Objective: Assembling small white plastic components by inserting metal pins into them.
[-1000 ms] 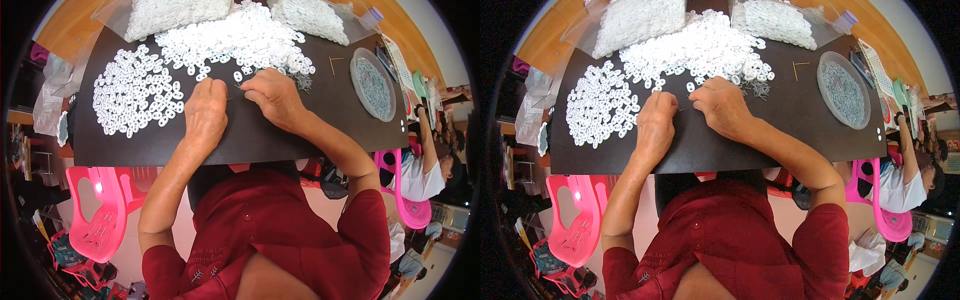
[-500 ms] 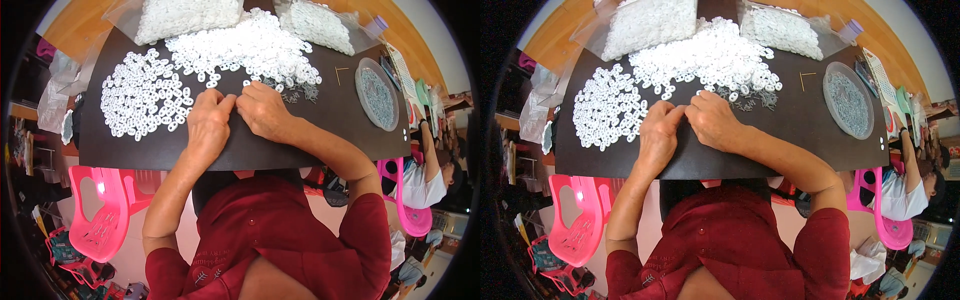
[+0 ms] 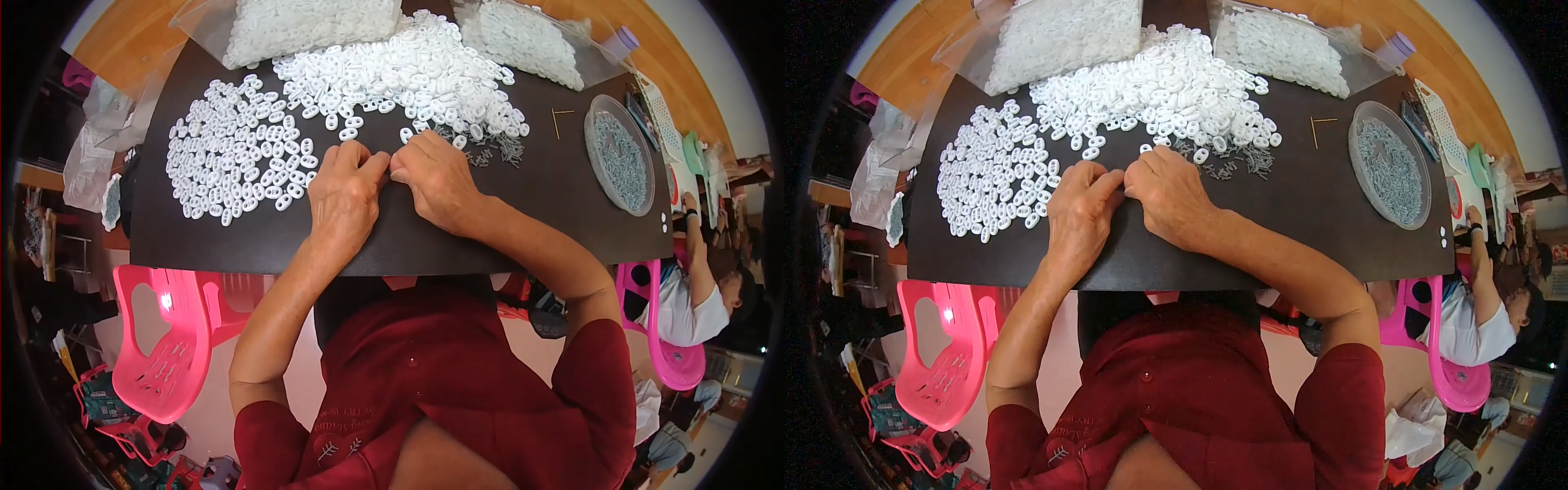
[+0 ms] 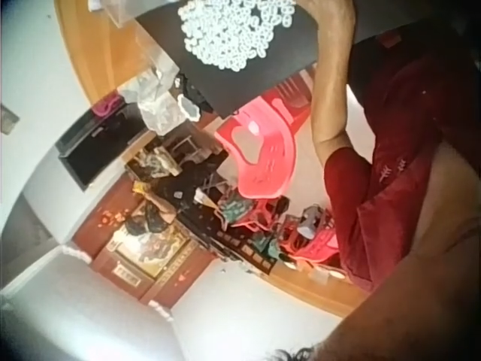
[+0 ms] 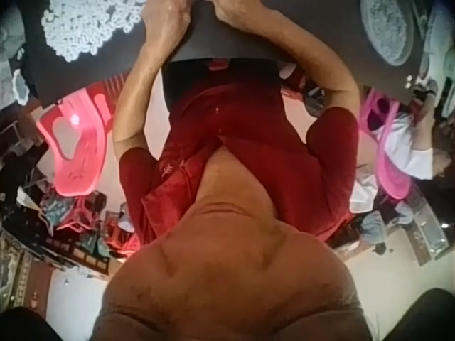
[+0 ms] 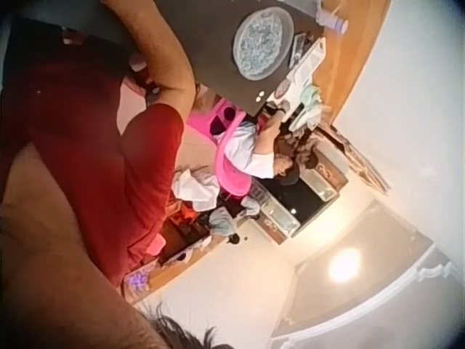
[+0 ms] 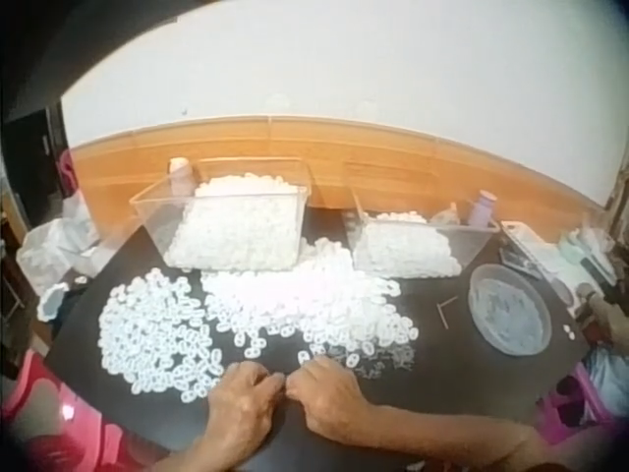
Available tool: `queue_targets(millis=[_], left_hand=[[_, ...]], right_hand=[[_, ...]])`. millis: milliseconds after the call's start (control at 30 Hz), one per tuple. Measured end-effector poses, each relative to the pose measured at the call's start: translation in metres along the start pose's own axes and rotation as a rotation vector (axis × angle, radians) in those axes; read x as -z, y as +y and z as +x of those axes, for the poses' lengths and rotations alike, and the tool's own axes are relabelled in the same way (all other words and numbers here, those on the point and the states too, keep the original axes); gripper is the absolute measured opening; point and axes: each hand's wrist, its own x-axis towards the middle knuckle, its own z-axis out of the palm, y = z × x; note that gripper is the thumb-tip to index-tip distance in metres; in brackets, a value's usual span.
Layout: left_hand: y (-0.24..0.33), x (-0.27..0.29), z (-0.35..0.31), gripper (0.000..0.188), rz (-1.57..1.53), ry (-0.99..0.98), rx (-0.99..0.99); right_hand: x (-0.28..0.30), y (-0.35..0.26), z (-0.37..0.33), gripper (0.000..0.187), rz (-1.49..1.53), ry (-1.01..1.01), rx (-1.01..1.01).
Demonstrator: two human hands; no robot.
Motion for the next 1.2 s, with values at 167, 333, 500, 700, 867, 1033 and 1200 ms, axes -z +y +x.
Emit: queue_targets(millis=[167,333,500,700,867,1033,1200], left_hand=[[-0.003,-0.005,0.003,0.011,-0.014,-0.008,0.014],[0.001,0.000,0.005,0.011,-0.044,-0.032,0.057],[-0.011,0.000,0.016,0.015,0.032,0.028,0.046],[-0.030,-0.020,0.048,0.020,0.324,0.074,-0.208],[-0.036,-0.028,0.060,0.011,0.306,0.029,-0.129],[-0.035,-0.024,0.067,0.007,0.334,-0.035,-0.104],[-0.027,-0.001,0.056,0.005,-0.043,-0.058,0.209]], right_hand=[[-0.004,0.002,-0.002,0.011,0.028,0.015,-0.061],[0.011,-0.002,0.000,0.008,0.055,0.055,-0.168],[0.027,0.002,-0.007,0.007,0.052,0.095,-0.206],[0.029,0.004,-0.010,0.012,0.129,0.150,-0.370],[0.028,0.010,-0.013,0.015,0.227,0.164,-0.426],[0.033,0.006,-0.013,0.014,0.349,0.148,-0.552],[0.033,0.006,-0.016,0.014,0.351,0.164,-0.557]])
